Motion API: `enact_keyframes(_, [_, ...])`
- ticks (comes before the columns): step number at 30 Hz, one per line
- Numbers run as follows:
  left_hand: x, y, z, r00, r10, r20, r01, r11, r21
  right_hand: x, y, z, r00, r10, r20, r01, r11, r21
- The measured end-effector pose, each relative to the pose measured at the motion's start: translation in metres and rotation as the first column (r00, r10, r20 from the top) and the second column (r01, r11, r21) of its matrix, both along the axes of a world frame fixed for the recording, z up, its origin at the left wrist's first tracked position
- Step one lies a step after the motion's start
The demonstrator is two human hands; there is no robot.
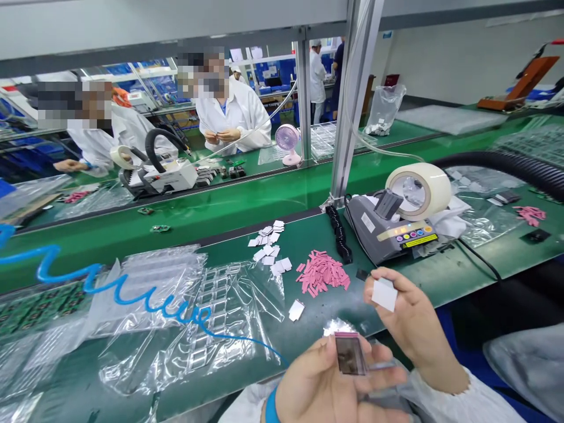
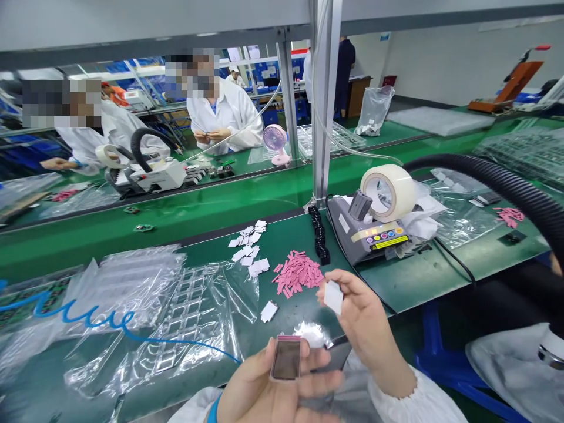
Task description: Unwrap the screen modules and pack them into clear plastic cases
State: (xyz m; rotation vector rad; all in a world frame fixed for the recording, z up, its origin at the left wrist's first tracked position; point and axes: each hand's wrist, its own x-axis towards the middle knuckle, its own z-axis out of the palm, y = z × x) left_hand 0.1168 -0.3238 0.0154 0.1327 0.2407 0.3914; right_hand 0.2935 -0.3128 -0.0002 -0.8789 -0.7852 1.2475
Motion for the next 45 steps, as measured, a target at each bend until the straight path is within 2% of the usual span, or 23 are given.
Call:
enact_keyframes(1, [0.0, -0.001, -0.001, 1.0, -0.003, 0.012, 0.003, 0.999, -0.033, 0.004, -0.001, 0.004, 0.992, 0.01, 0.123, -0.021, 0.996, 0.089])
enact_keyframes(3, [0.002, -0.004, -0.004, 0.999, 0.006, 0.032, -0.003, 0.994, -0.108, 0.011, -0.002, 0.013, 0.939, 0.049, 0.34, -0.143, 0.956, 0.257])
enact_keyframes(6, [0.004, -0.008, -0.008, 0.999, 0.004, 0.044, 0.004, 0.981, -0.194, 0.016, 0.002, 0.028, 0.809, 0.132, 0.573, -0.398, 0.84, 0.369])
enact_keyframes(10, [0.009, -0.011, -0.012, 0.998, 0.004, 0.061, 0.01, 0.974, -0.226, 0.018, 0.015, 0.039, 0.681, 0.226, 0.696, -0.609, 0.703, 0.368])
enact_keyframes(13, [0.011, -0.012, -0.012, 0.997, 0.037, 0.068, -0.019, 0.969, -0.247, 0.018, 0.022, 0.042, 0.626, 0.275, 0.729, -0.686, 0.638, 0.349])
enact_keyframes(19, [0.012, -0.012, -0.007, 1.0, -0.022, 0.003, 0.022, 0.969, -0.244, 0.016, 0.019, 0.049, 0.524, 0.254, 0.813, -0.754, 0.583, 0.303])
enact_keyframes(24, [0.015, -0.01, -0.009, 0.999, -0.004, -0.044, -0.006, 0.977, -0.215, 0.014, 0.016, 0.056, 0.378, 0.19, 0.906, -0.797, 0.564, 0.214])
enact_keyframes(27, [0.015, -0.009, -0.011, 0.998, -0.014, -0.055, 0.004, 0.985, -0.173, 0.012, 0.013, 0.059, 0.364, 0.113, 0.925, -0.817, 0.516, 0.258])
enact_keyframes(28, [0.015, -0.009, -0.012, 0.998, -0.005, -0.066, -0.006, 0.987, -0.158, 0.011, 0.01, 0.06, 0.37, 0.071, 0.926, -0.808, 0.517, 0.283])
enact_keyframes(29, [0.014, -0.009, -0.013, 0.997, 0.011, -0.081, -0.022, 0.99, -0.139, 0.009, 0.006, 0.061, 0.369, 0.021, 0.929, -0.784, 0.544, 0.299])
enact_keyframes(32, [0.014, -0.009, -0.013, 0.986, 0.105, -0.127, -0.115, 0.991, -0.074, 0.002, -0.009, 0.061, 0.322, -0.143, 0.936, -0.655, 0.68, 0.329])
enact_keyframes(34, [0.014, -0.01, -0.011, 0.974, 0.192, -0.121, -0.198, 0.979, -0.041, -0.002, -0.019, 0.059, 0.294, -0.259, 0.92, -0.579, 0.717, 0.387])
enact_keyframes(38, [0.015, -0.011, -0.006, 0.948, 0.297, -0.113, -0.299, 0.954, -0.005, -0.01, -0.028, 0.055, 0.288, -0.406, 0.867, -0.48, 0.722, 0.498])
enact_keyframes(41, [0.017, -0.011, -0.003, 0.939, 0.303, -0.16, -0.303, 0.953, 0.029, -0.013, -0.028, 0.053, 0.303, -0.413, 0.859, -0.454, 0.729, 0.511])
enact_keyframes(45, [0.02, -0.01, 0.001, 0.948, 0.29, -0.129, -0.279, 0.956, 0.093, -0.011, -0.029, 0.048, 0.399, -0.392, 0.829, -0.474, 0.686, 0.552])
